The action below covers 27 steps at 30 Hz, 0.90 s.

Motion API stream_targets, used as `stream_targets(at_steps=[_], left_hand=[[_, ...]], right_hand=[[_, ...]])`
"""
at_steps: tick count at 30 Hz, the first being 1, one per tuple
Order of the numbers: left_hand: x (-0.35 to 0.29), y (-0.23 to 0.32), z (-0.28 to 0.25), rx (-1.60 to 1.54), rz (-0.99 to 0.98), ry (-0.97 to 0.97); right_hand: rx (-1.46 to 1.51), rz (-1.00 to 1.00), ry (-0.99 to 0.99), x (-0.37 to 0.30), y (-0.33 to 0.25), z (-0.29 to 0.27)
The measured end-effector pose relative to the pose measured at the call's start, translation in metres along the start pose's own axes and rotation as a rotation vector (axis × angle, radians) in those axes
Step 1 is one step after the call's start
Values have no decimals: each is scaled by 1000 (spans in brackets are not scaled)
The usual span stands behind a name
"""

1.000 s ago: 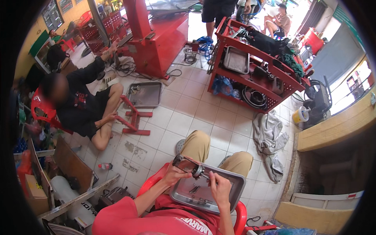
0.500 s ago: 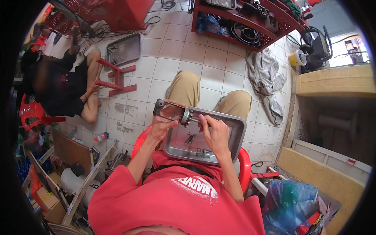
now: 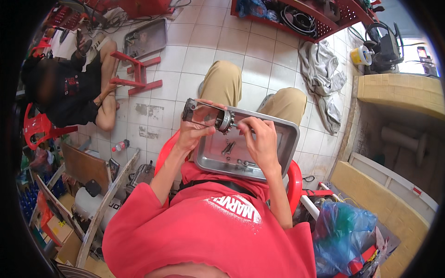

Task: The person sits on a chair and assembles a mechanical component, likely a piston, on a metal tray resting on their lap. They insert a ring into the cylinder, attach a connecting rod, and rotate the assembly to inspect the fit.

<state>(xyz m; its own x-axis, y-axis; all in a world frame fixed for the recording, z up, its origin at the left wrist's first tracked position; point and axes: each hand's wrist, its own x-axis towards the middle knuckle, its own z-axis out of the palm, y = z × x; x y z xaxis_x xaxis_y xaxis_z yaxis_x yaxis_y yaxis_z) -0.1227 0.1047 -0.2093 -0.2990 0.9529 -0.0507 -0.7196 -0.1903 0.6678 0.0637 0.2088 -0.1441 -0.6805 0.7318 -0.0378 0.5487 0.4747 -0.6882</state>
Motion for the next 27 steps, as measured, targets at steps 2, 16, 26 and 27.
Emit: stream_targets(at_steps=[2,16,26,27], left_hand=[[1,-3,-1,10,17,-16],[1,-1,3,4,-36,-4],[1,-1,3,13,-25,-3],[1,-1,2,13,-23,-1]], right_hand=[[-31,38,-86,0,5,-2],[194,188,-105,-7,13,8],[211,201,-40,-6,9,10],[187,169,-29,-6,9,10]])
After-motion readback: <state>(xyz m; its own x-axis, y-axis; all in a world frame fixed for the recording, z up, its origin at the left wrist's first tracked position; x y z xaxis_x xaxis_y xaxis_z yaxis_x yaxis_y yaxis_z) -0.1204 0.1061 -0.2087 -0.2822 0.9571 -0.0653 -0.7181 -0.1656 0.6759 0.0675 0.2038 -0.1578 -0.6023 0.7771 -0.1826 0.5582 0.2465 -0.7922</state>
